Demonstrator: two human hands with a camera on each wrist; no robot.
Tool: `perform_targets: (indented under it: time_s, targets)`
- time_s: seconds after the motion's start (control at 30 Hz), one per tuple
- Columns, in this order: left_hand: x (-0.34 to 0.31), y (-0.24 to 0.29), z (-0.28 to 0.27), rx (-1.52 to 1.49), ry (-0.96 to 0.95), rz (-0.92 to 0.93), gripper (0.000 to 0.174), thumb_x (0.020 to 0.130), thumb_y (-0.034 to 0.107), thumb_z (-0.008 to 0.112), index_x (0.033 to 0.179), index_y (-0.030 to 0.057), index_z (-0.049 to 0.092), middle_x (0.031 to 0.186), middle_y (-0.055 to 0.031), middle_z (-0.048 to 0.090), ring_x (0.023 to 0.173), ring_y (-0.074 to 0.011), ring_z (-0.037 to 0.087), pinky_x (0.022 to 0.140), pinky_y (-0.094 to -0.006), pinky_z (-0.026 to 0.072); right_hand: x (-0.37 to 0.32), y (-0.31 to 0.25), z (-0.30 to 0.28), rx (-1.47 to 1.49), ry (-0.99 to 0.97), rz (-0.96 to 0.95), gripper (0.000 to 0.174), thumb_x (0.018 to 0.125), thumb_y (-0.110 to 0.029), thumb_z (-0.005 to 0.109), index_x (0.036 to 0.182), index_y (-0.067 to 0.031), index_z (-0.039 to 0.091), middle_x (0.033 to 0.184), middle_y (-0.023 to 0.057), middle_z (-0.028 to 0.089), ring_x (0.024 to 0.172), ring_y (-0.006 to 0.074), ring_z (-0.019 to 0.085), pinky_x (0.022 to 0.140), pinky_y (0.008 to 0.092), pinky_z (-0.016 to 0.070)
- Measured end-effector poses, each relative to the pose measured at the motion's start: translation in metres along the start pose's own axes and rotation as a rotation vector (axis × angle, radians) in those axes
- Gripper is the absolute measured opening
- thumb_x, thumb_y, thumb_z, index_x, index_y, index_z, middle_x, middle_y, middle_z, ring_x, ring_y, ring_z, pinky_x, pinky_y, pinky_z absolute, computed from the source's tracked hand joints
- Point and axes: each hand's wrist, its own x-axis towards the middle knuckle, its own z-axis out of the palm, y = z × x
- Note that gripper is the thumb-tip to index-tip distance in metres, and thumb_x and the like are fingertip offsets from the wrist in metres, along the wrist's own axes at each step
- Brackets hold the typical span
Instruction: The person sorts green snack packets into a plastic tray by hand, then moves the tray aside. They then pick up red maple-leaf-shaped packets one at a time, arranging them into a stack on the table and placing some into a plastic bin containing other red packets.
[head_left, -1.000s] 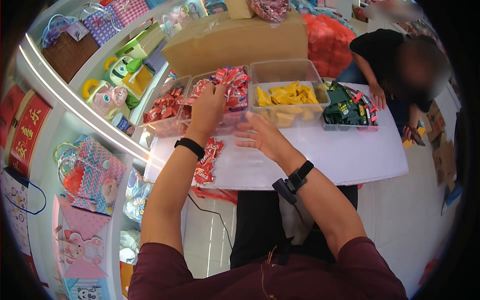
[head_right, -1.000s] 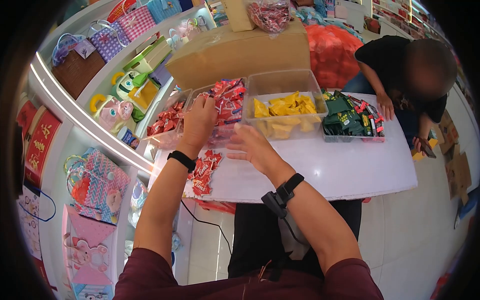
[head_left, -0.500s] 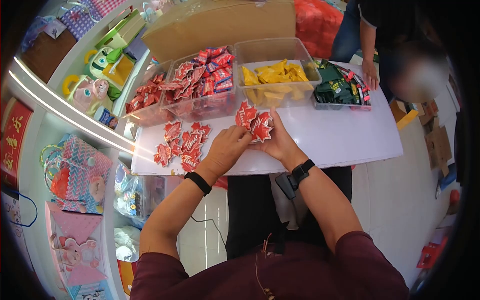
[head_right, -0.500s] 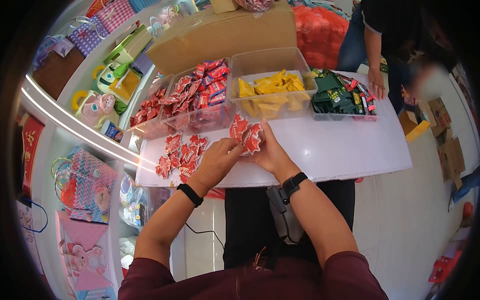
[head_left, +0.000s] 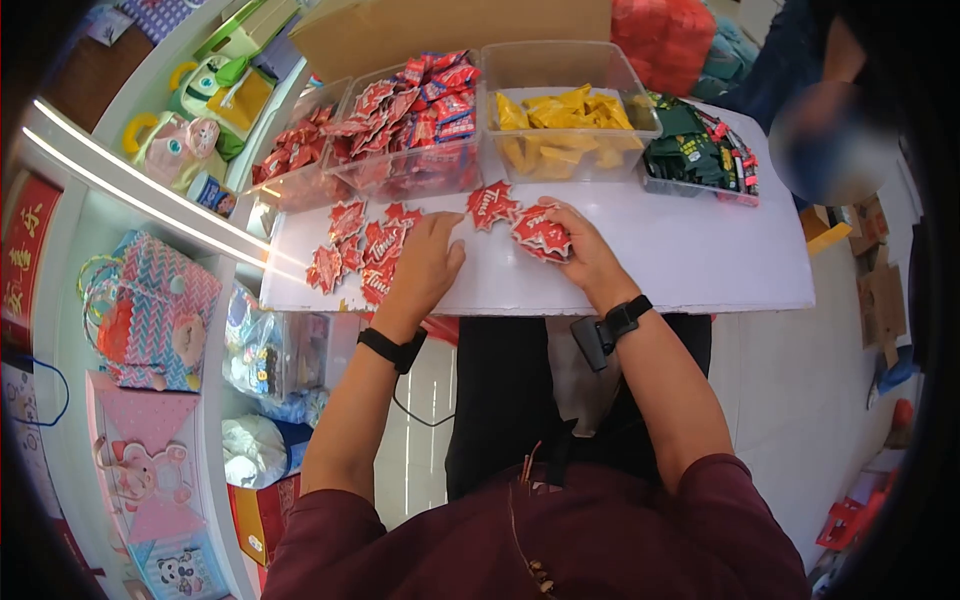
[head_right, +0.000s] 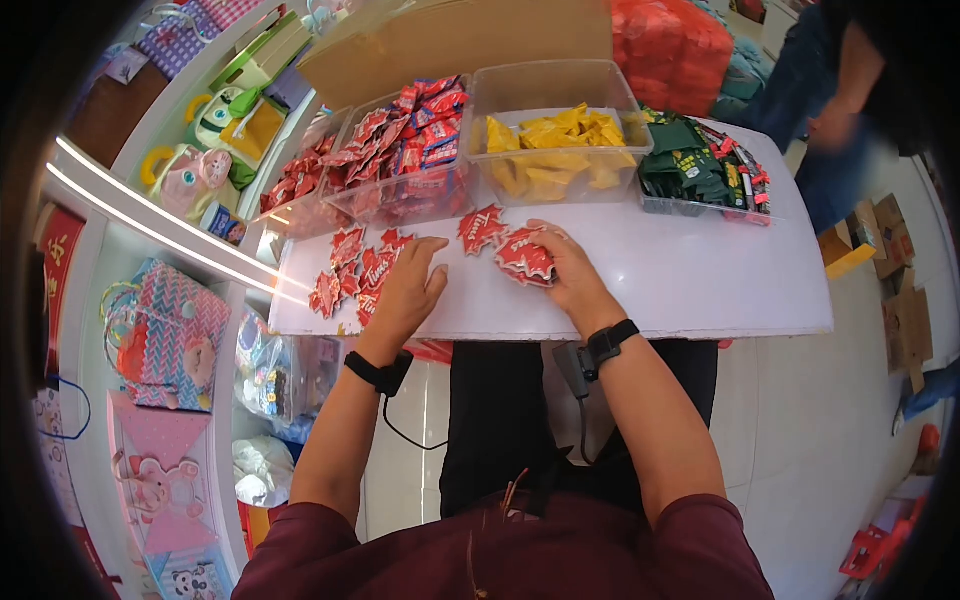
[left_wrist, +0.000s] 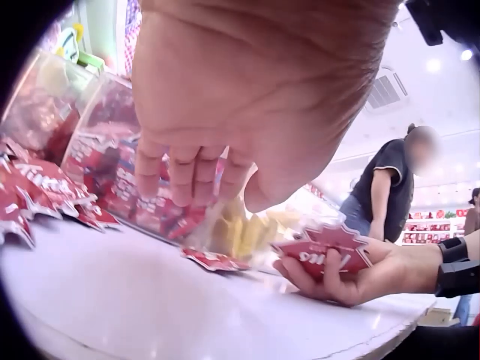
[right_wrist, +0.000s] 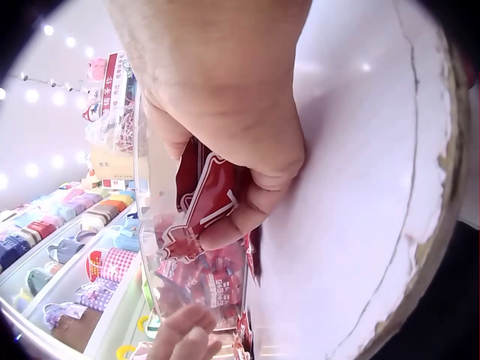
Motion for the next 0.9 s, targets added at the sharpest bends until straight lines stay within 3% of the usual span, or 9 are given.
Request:
perform_targets:
  time_s: [0.13,0.17,0.27,0.3,0.5,0.6,0.63,0.73,0.9]
  targets:
    - [-0.031,-0.020,-0.031,0.262,0.073,-0.192,0.038,0.091,0.012,0.065,0.126,0.0025,0.059,0.125,-0.0201,0.061,0.119,-0.0396,0.057,0.102,-0.0455,0.0463,-0.007,-0.012,-0.001,-0.010,0.031,-0.017,0.039,0.096,-0.007,0.061,0.133,-0.0005,0.051,0.118,0.0166,0.065,0.102,0.0250,0.070,0.088,0.0422,0.0618]
    - [-0.042,-0.031,-0.034,0.273,0.141,-0.180,0.043,0.086,0.014,0.071,0.126,0.0025,0.060,0.124,-0.0191,0.061,0.117,-0.0392,0.057,0.100,-0.0490,0.0457,-0.008,-0.012,0.000,-0.007,0.038,-0.033,0.040,0.096,-0.006,0.061,0.134,-0.0002,0.050,0.117,0.0170,0.065,0.098,0.0247,0.070,0.086,0.0429,0.0626]
    - [-0.074,-0.040,-0.050,0.308,0.126,-0.295,0.048,0.088,0.017,0.071,0.132,0.0035,0.058,0.128,-0.0205,0.059,0.120,-0.0396,0.056,0.102,-0.0487,0.0442,-0.012,-0.007,0.001,-0.072,0.028,-0.055,0.045,0.097,-0.007,0.061,0.139,-0.0005,0.047,0.116,0.0149,0.065,0.098,0.0217,0.070,0.088,0.0384,0.0616]
    - [-0.086,-0.045,-0.051,0.362,0.089,-0.312,0.054,0.091,0.020,0.070,0.140,0.0042,0.054,0.137,-0.0234,0.055,0.126,-0.0421,0.053,0.107,-0.0492,0.0420,-0.013,-0.005,0.002,-0.095,0.035,-0.067,0.047,0.097,-0.008,0.061,0.141,-0.0005,0.046,0.116,0.0140,0.065,0.098,0.0204,0.070,0.088,0.0367,0.0612]
    - [-0.117,-0.121,-0.071,0.442,0.197,-0.363,0.057,0.093,0.026,0.068,0.146,0.0102,0.052,0.147,-0.0252,0.050,0.136,-0.0454,0.046,0.111,-0.0514,0.0391,-0.018,0.000,0.004,-0.188,0.031,-0.093,0.051,0.098,-0.007,0.062,0.145,0.0010,0.044,0.115,0.0112,0.065,0.097,0.0161,0.068,0.087,0.0309,0.0599]
    - [-0.110,-0.148,-0.079,0.455,0.105,-0.403,0.057,0.094,0.034,0.067,0.145,0.0141,0.053,0.146,-0.0247,0.051,0.137,-0.0442,0.046,0.110,-0.0518,0.0396,-0.018,-0.001,0.006,-0.199,0.032,-0.102,0.050,0.098,-0.008,0.062,0.144,0.0023,0.045,0.116,0.0121,0.065,0.098,0.0159,0.068,0.087,0.0307,0.0598]
    - [-0.109,-0.148,-0.083,0.461,-0.016,-0.512,0.061,0.095,0.044,0.064,0.147,0.0166,0.051,0.148,-0.0235,0.050,0.139,-0.0433,0.045,0.110,-0.0540,0.0393,-0.018,-0.001,0.007,-0.201,0.035,-0.103,0.050,0.098,-0.008,0.062,0.144,0.0025,0.045,0.117,0.0124,0.065,0.099,0.0159,0.068,0.087,0.0307,0.0598]
    - [-0.106,-0.150,-0.088,0.503,-0.089,-0.715,0.064,0.095,0.051,0.061,0.149,0.0184,0.049,0.151,-0.0233,0.048,0.141,-0.0428,0.043,0.109,-0.0579,0.0379,-0.020,0.000,0.012,-0.216,0.042,-0.108,0.050,0.099,-0.009,0.062,0.144,0.0028,0.045,0.119,0.0133,0.065,0.100,0.0162,0.068,0.087,0.0308,0.0597]
    - [-0.107,-0.156,-0.092,0.588,-0.036,-0.816,0.064,0.096,0.052,0.060,0.150,0.0191,0.048,0.155,-0.0243,0.041,0.144,-0.0421,0.038,0.109,-0.0628,0.0352,-0.018,-0.001,0.008,-0.239,0.029,-0.096,0.049,0.099,-0.010,0.062,0.144,0.0032,0.045,0.121,0.0146,0.064,0.102,0.0172,0.068,0.088,0.0316,0.0597]
